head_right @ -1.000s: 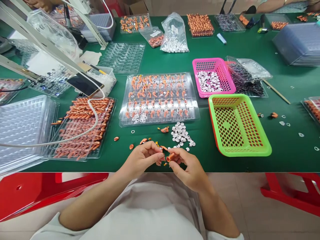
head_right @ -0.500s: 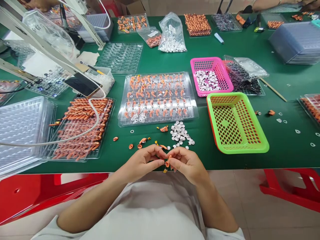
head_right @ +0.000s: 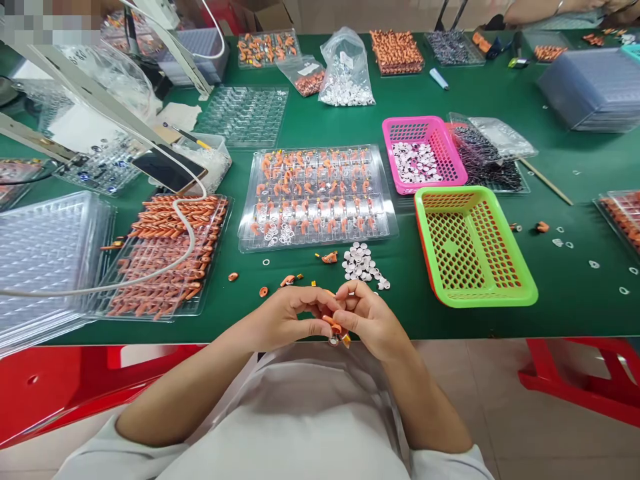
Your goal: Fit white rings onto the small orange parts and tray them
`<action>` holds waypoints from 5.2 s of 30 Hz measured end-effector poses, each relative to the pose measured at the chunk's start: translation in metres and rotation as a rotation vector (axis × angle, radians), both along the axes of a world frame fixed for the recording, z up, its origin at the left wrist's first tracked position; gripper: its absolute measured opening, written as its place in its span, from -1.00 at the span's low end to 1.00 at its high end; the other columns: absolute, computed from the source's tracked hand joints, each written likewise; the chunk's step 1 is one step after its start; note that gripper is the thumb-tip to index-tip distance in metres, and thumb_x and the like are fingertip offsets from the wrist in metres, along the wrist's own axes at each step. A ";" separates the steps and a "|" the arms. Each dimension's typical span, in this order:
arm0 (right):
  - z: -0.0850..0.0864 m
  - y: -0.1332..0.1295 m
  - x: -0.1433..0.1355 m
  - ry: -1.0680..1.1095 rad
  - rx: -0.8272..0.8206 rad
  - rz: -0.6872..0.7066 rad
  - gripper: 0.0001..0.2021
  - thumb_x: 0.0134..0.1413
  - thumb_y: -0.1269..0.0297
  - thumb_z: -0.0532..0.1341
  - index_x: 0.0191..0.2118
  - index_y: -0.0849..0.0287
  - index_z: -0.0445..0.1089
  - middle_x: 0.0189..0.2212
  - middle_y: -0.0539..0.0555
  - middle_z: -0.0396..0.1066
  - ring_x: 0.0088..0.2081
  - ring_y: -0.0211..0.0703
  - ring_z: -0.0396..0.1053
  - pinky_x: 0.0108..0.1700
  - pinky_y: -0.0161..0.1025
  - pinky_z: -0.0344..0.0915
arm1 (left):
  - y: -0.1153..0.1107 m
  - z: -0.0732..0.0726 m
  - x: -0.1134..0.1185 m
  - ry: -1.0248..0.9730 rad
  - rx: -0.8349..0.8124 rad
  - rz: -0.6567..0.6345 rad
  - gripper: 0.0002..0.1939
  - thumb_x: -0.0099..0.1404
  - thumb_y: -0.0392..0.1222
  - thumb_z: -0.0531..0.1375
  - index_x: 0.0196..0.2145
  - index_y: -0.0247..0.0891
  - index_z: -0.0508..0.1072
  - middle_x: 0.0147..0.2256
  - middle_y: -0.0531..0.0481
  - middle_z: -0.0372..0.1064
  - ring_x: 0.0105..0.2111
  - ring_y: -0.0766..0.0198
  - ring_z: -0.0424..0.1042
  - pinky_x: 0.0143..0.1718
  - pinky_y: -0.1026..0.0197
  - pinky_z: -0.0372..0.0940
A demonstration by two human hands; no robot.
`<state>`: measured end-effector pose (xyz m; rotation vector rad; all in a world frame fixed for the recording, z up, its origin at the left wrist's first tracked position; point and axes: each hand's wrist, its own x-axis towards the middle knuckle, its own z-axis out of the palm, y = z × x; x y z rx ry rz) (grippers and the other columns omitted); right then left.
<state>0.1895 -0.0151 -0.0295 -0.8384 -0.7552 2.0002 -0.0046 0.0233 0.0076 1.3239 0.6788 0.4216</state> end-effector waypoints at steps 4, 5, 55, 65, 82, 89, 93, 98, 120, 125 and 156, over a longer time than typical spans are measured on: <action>-0.001 -0.002 -0.001 -0.069 -0.001 -0.062 -0.77 0.11 0.23 0.33 -0.22 0.11 0.27 -0.44 -0.05 0.42 -0.53 -0.34 0.39 -0.59 -0.45 0.28 | -0.003 0.000 0.004 0.052 0.166 0.041 -0.78 0.30 -0.18 0.23 -0.13 -0.32 0.50 -0.27 -0.12 0.54 -0.28 0.20 0.54 -0.22 0.21 0.40; -0.002 -0.002 -0.001 -0.091 -0.003 -0.082 -0.77 0.12 0.22 0.33 -0.23 0.11 0.27 -0.44 -0.06 0.42 -0.53 -0.33 0.40 -0.59 -0.45 0.28 | -0.004 -0.001 0.005 0.075 0.199 0.056 -0.79 0.31 -0.19 0.22 -0.14 -0.32 0.51 -0.27 -0.12 0.54 -0.28 0.21 0.53 -0.22 0.22 0.40; 0.012 -0.015 -0.004 -0.903 0.600 -0.235 -0.95 0.16 0.37 0.21 -0.29 0.09 0.41 -0.45 -0.03 0.37 -0.46 -0.25 0.30 -0.41 -0.29 0.27 | -0.014 -0.010 0.004 0.260 0.237 0.204 -0.79 0.29 -0.21 0.19 -0.13 -0.21 0.54 -0.29 -0.07 0.46 -0.31 0.24 0.39 -0.27 0.22 0.31; 0.011 -0.018 -0.006 -0.966 0.674 -0.317 -0.88 0.17 0.38 0.21 -0.18 0.04 0.36 -0.36 -0.01 0.44 -0.42 -0.22 0.36 -0.37 -0.27 0.34 | -0.007 -0.016 0.009 -0.039 -0.340 0.284 -0.71 0.14 -0.13 0.38 -0.23 -0.31 0.46 -0.37 -0.01 0.47 -0.40 0.33 0.42 -0.33 0.26 0.33; -0.008 -0.031 -0.010 -1.051 1.101 -0.383 -0.57 0.09 0.46 0.25 0.06 -0.04 0.28 -0.30 0.09 0.44 -0.32 -0.12 0.44 -0.35 -0.18 0.44 | -0.013 -0.023 0.012 -0.186 -0.436 0.455 -0.75 0.11 -0.26 0.39 -0.24 -0.29 0.50 -0.31 -0.05 0.54 -0.24 0.25 0.52 -0.14 0.19 0.39; 0.008 -0.028 -0.018 -0.974 0.989 -0.425 -0.56 0.07 0.36 0.32 0.07 -0.05 0.28 -0.27 0.09 0.47 -0.32 -0.08 0.44 -0.36 -0.15 0.46 | -0.020 -0.018 0.017 -0.070 -0.300 0.523 -0.77 0.11 -0.21 0.38 -0.25 -0.27 0.50 -0.33 -0.03 0.51 -0.29 0.23 0.51 -0.17 0.17 0.41; 0.008 -0.025 -0.019 -0.948 0.986 -0.415 -0.64 0.11 0.49 0.25 0.00 -0.03 0.37 -0.28 0.09 0.44 -0.27 -0.12 0.43 -0.30 -0.18 0.44 | -0.022 -0.018 0.017 0.003 -0.191 0.530 -0.78 0.12 -0.21 0.35 -0.25 -0.27 0.52 -0.31 -0.04 0.50 -0.27 0.21 0.48 -0.17 0.18 0.40; 0.006 -0.023 -0.016 -0.876 0.806 -0.432 -0.80 0.15 0.45 0.23 -0.14 0.00 0.42 -0.32 0.06 0.43 -0.30 -0.12 0.40 -0.32 -0.19 0.38 | -0.024 -0.020 0.017 0.017 -0.172 0.531 -0.79 0.14 -0.20 0.35 -0.23 -0.27 0.54 -0.30 -0.03 0.48 -0.25 0.24 0.46 -0.14 0.19 0.38; -0.001 -0.021 -0.016 -0.695 0.389 -0.368 -0.94 0.22 0.29 0.21 -0.29 0.09 0.41 -0.36 -0.03 0.39 -0.36 -0.27 0.36 -0.32 -0.32 0.29 | -0.026 -0.022 0.028 0.033 -0.179 0.588 -0.86 0.21 -0.26 0.26 -0.25 -0.29 0.55 -0.30 -0.05 0.55 -0.28 0.25 0.52 -0.20 0.23 0.44; 0.000 -0.020 -0.014 -0.699 0.400 -0.372 -0.93 0.23 0.30 0.20 -0.28 0.09 0.42 -0.37 -0.03 0.39 -0.34 -0.25 0.36 -0.29 -0.31 0.31 | -0.027 -0.020 0.027 0.036 -0.171 0.563 -0.81 0.23 -0.24 0.25 -0.19 -0.30 0.56 -0.25 -0.08 0.57 -0.23 0.21 0.54 -0.16 0.19 0.46; 0.002 -0.013 -0.007 -0.709 0.333 -0.276 -0.88 0.17 0.22 0.26 -0.35 0.12 0.38 -0.43 -0.03 0.37 -0.41 -0.25 0.38 -0.36 -0.30 0.33 | -0.034 -0.024 0.018 0.080 0.005 0.464 -0.74 0.30 -0.15 0.22 -0.09 -0.29 0.55 -0.22 -0.10 0.56 -0.24 0.18 0.54 -0.13 0.18 0.46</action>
